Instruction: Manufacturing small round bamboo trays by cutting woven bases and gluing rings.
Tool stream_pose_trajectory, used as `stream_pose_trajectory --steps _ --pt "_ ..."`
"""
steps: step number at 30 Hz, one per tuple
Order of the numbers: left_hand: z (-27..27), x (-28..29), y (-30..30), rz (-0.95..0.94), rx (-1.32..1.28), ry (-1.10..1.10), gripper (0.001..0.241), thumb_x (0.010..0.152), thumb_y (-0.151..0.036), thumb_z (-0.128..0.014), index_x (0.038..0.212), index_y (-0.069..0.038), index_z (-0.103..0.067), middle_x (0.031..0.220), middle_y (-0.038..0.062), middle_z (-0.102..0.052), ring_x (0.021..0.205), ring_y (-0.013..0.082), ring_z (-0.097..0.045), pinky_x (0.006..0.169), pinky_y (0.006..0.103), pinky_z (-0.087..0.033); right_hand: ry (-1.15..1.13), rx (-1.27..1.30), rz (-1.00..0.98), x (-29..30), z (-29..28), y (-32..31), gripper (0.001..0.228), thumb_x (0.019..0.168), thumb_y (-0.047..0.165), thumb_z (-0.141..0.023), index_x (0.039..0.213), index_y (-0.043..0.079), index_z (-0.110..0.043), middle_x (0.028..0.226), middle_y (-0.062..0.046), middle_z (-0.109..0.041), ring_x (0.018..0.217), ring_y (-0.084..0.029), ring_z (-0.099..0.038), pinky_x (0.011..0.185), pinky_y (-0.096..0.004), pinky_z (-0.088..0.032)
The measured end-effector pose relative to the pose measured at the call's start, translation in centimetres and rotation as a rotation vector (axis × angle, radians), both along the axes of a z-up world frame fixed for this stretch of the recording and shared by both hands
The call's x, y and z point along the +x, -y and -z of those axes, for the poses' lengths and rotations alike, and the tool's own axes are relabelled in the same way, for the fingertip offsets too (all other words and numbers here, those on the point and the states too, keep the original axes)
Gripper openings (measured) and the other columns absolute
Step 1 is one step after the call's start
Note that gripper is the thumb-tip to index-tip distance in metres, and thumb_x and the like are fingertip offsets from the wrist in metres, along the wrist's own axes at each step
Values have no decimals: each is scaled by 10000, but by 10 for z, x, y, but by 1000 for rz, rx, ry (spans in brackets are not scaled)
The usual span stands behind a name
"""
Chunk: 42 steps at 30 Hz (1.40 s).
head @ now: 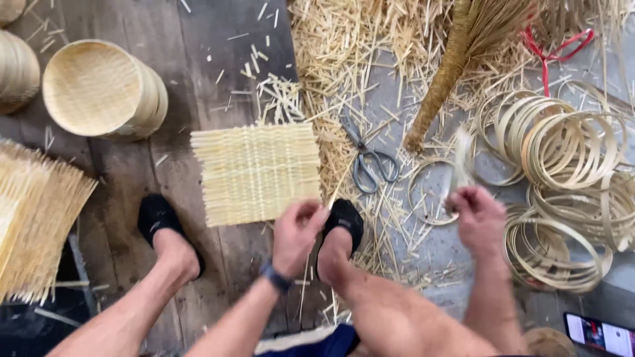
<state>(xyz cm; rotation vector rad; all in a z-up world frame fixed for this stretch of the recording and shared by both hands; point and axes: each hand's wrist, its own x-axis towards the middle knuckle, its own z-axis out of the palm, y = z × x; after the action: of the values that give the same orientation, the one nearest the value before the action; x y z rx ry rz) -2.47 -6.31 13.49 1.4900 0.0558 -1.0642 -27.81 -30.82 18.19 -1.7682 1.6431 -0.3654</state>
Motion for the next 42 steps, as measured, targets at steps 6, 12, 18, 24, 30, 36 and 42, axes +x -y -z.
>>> stream_pose_trajectory --steps 6,12,18,24,30,36,42 --pt "-100 75 42 65 -515 1269 380 1061 -245 -639 1310 41 -641 1241 201 -695 1131 281 -636 948 374 -507 984 837 -665 63 -87 -8 165 996 106 -702 1061 -35 -644 917 -98 -687 845 -218 -698 764 -371 -583" --pt "-100 83 6 207 -436 38 347 984 -320 -733 864 3 -771 642 22 -637 507 61 -474 434 236 -338 173 -326 -1017 174 -184 -76 420 841 177 -780 1203 8 -652 975 -114 -665 924 -209 -692 848 -359 -576" --pt "-123 84 -13 158 -521 -207 369 973 -401 -704 786 -84 -680 652 -30 -574 513 55 -456 430 237 -327 131 -727 -1317 220 -178 -111 157 884 149 -808 979 55 -727 915 -78 -686 820 -223 -687 700 -359 -585" --pt "-108 91 -18 407 -507 -323 775 907 -852 -277 571 -190 -498 518 -57 -446 431 63 -389 376 239 -283 119 -814 -1548 242 -162 -153 113 854 116 -731 891 15 -698 806 -62 -626 731 -203 -655 560 -330 -541" --pt "-109 95 -25 202 -368 -338 752 893 -849 -290 525 -202 -396 482 -87 -328 385 63 -271 332 258 -201 -15 -817 -1355 243 -108 -143 195 946 154 -756 809 43 -674 731 -30 -593 600 -129 -560 456 -282 -470" --pt "-57 123 -34 134 -439 -322 677 918 -725 -486 644 -126 -640 573 -36 -563 405 68 -365 355 235 -256 82 -358 -1029 261 -131 -131 301 878 288 -751 979 7 -715 904 -85 -671 759 -167 -652 633 -327 -599" --pt "-39 166 -58 -388 -1011 -457 364 1047 -427 -654 1043 -65 -689 772 2 -609 657 103 -557 608 255 -457 872 751 -307 238 -69 -110 404 1036 379 -548 979 7 -696 735 -73 -625 691 -186 -623 669 -372 -602"
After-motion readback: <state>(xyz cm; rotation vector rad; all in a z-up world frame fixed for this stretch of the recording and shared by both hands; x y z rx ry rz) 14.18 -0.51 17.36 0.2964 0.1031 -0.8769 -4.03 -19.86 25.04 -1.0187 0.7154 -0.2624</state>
